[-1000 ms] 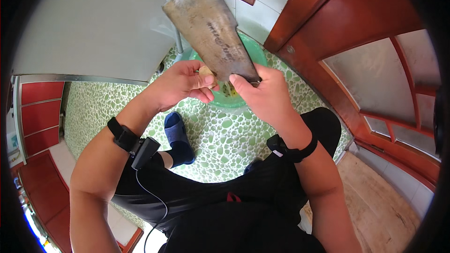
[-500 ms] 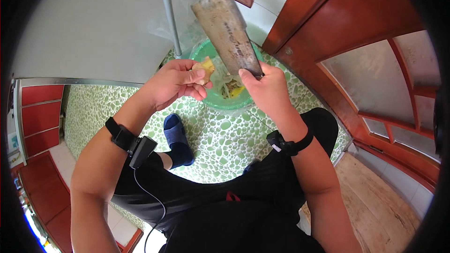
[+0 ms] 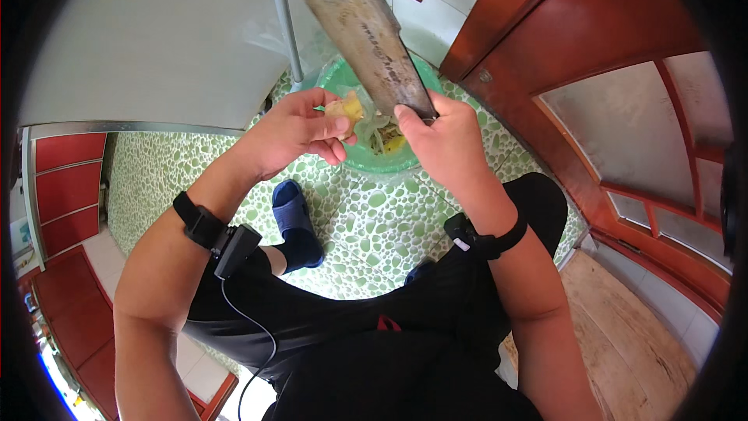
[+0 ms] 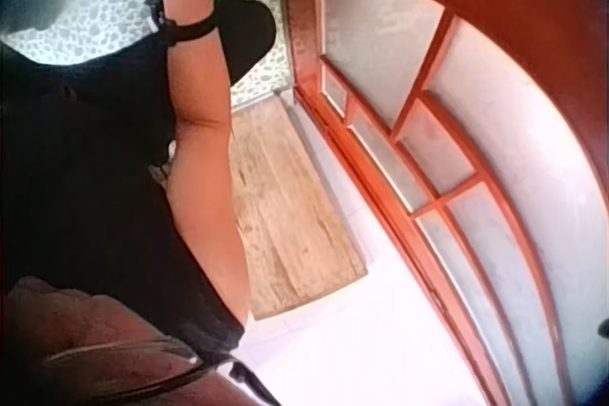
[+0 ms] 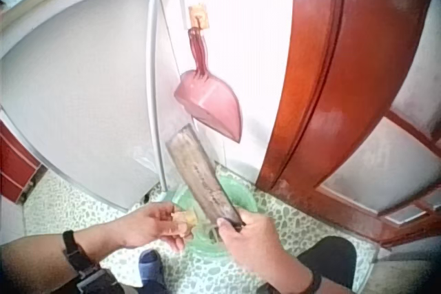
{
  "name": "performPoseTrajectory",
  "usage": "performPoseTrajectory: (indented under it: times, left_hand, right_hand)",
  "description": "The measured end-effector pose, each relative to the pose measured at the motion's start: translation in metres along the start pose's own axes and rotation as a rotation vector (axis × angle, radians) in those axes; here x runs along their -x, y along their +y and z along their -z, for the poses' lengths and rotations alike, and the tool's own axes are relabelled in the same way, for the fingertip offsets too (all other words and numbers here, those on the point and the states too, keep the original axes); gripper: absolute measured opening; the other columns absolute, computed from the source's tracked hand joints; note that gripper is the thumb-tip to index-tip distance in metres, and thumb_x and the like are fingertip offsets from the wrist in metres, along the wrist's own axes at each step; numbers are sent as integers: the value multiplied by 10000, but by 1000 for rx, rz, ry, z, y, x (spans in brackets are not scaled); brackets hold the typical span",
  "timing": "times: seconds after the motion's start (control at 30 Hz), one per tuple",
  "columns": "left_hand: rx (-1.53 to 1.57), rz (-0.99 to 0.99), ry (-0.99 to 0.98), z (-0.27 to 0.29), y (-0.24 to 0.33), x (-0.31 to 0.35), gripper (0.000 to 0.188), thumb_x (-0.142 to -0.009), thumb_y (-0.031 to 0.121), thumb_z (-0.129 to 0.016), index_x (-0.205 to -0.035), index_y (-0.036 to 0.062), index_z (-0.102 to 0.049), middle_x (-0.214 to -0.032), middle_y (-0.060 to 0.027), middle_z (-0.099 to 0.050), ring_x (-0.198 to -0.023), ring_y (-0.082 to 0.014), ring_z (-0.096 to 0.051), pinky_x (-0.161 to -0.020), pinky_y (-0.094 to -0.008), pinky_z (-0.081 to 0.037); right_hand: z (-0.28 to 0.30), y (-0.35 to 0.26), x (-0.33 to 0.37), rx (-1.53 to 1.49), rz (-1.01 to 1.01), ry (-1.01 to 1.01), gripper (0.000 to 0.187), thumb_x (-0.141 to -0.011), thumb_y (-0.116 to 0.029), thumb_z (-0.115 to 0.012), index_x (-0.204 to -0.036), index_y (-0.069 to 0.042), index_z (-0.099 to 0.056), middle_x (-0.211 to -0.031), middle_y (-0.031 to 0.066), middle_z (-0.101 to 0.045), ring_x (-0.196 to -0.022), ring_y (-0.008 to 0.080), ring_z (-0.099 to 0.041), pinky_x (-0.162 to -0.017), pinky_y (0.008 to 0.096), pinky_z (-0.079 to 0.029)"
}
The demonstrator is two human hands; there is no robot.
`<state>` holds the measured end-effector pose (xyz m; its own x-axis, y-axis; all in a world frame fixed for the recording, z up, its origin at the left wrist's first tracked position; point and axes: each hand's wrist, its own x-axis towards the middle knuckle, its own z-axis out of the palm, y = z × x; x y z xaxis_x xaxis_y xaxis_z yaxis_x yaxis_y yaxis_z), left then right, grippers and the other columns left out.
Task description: The recorder slices ginger on a wooden cutting board in a kitchen.
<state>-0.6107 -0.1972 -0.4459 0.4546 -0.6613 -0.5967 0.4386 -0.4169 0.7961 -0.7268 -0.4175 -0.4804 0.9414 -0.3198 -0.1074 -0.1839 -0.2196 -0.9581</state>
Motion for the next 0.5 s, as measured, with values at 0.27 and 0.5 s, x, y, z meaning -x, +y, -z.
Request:
performPoseTrajectory:
  times: [0.27,0.5]
  left_hand:
    - [12,15,1,-5,-2,-4,396,-1037,283,-684,-1282,-5,-566,-1061,-123,-717,-820,-165,-701,-776,-312,-597]
    - [34,30,3,-11,6,4,382,-1062,277,-639,-1290,-22,-569,-1081,-132,-709,-831,-178,-705,-793,-311,-596]
  right_hand:
    - [-6,-9,12,-115,59,-2,212,-924,-175,-715,-1000,22,-730,-636,93,-635,-549,143,-561,-549,335,-471]
    - [10,-1,-1,-16,-53,53,209,-929,-170,-715,-1016,19,-734,-654,68,-623,-574,114,-547,-558,321,-464]
